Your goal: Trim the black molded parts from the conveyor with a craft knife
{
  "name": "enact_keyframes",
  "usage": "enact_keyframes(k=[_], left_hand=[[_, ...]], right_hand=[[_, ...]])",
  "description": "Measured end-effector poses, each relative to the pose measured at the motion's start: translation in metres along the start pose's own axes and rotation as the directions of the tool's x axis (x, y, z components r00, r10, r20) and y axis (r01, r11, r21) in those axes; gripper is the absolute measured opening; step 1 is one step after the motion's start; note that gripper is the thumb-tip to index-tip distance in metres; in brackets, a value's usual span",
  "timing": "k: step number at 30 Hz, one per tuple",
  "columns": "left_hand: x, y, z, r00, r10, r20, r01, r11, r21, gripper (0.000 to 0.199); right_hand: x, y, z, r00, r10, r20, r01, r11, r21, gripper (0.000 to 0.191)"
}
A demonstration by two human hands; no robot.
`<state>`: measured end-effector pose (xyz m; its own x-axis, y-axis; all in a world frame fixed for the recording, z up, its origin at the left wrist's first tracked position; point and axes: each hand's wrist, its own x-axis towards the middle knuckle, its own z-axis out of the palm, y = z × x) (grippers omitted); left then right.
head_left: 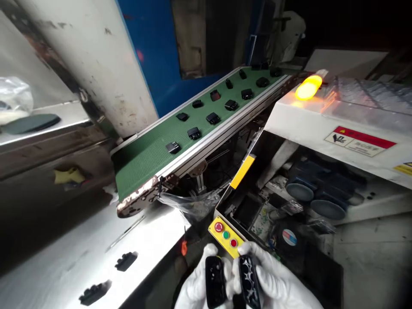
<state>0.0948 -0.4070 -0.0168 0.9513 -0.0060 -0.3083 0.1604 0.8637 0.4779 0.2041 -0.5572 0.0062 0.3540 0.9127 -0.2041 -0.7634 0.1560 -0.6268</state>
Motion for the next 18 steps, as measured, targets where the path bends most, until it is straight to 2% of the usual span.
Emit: enact_keyframes(k=[3,7,10,12,15,18], left_hand=[[0.0,-0.034,0.037,0.995,0.092,0.044,-0.08,0.969,-0.233,0.036],[-0.007,-0.058,0.062,0.996,0.08,-0.027,-0.084,0.908,-0.409,0.037],[-0.014,-0.072,0.066,0.991,0.103,-0.08,-0.129,0.865,-0.485,0.038],[-0.017,-0.078,0.065,0.989,0.108,-0.1,-0.144,0.847,-0.512,0.036],[-0.021,-0.083,0.06,0.99,0.095,-0.102,-0.135,0.833,-0.537,0.036],[-0.024,-0.086,0.051,0.986,0.137,-0.098,-0.168,0.82,-0.548,0.033]], right_hand=[[-0.026,-0.012,-0.024,0.99,0.112,0.089,-0.115,0.993,0.03,0.049],[-0.049,-0.025,-0.038,0.974,0.214,0.068,-0.216,0.976,0.027,0.045],[-0.055,-0.033,-0.039,0.933,0.341,0.118,-0.346,0.938,0.022,0.043],[-0.055,-0.036,-0.035,0.92,0.38,0.091,-0.385,0.921,0.05,0.044],[-0.054,-0.034,-0.023,0.938,0.346,0.003,-0.345,0.934,0.094,0.04],[-0.05,-0.027,-0.01,0.941,0.336,-0.029,-0.331,0.936,0.121,0.033]])
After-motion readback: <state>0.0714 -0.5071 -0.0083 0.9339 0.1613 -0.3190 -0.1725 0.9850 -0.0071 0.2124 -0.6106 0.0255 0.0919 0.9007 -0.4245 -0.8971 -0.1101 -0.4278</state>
